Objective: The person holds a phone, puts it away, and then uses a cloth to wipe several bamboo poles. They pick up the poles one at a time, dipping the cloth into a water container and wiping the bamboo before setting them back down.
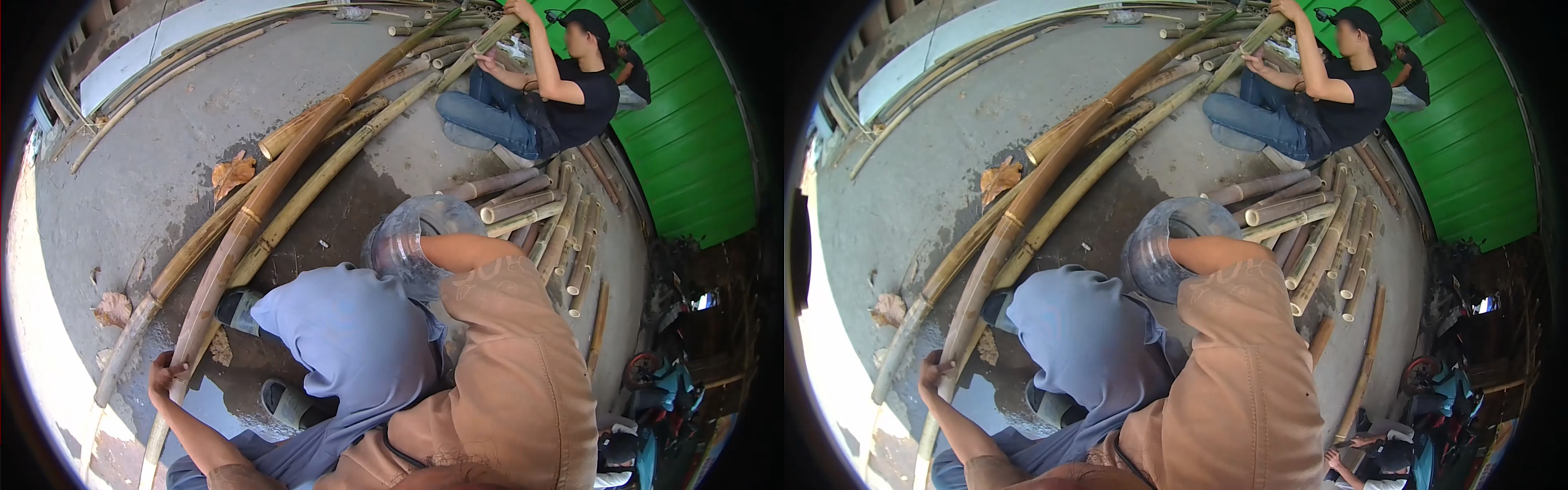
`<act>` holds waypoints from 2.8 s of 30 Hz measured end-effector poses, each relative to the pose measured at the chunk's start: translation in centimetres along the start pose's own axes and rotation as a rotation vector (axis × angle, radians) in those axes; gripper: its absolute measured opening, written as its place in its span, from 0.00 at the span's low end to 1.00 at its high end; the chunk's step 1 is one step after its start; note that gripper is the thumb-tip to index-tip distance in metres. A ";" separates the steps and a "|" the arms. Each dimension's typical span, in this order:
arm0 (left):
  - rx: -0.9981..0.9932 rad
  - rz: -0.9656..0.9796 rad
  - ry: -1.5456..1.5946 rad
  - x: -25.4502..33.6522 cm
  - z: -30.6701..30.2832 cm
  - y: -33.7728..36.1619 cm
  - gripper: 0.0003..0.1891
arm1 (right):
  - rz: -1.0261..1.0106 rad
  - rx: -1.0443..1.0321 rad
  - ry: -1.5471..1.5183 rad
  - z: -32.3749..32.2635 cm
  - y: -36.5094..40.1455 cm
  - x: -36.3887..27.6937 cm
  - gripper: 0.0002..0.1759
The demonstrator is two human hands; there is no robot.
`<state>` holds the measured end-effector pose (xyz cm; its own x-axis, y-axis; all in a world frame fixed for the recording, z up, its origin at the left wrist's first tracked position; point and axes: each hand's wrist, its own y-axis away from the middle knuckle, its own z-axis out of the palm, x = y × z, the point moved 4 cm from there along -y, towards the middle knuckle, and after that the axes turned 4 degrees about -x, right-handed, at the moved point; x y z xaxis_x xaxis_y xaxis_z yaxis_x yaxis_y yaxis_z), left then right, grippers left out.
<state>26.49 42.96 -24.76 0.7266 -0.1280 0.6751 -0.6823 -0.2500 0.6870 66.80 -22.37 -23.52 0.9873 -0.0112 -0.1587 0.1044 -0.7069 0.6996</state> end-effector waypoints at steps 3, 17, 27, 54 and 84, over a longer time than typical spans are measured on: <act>0.083 -0.086 0.079 1.3 -0.4 3.0 0.43 | -0.041 -0.018 -0.426 0.6 1.4 0.6 0.18; 0.261 -0.073 -0.402 -1.5 -1.7 3.7 0.28 | 0.715 0.817 -1.095 -11.5 23.2 -6.8 0.35; 0.468 0.054 -0.241 -0.7 0.1 4.6 0.26 | 0.910 0.274 -0.718 -17.6 23.2 -5.5 0.42; 0.834 0.339 0.141 4.7 8.2 -3.2 0.34 | 0.503 0.692 -0.291 -36.2 0.0 12.6 0.32; 0.856 0.038 0.640 6.6 9.7 -9.0 0.19 | 0.262 1.416 -0.327 -30.9 -27.1 -5.8 0.19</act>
<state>38.21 35.01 -29.05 0.3588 0.3150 0.8787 -0.2389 -0.8790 0.4127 61.90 18.67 -20.03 0.8685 -0.2641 -0.4194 -0.4603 -0.7436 -0.4850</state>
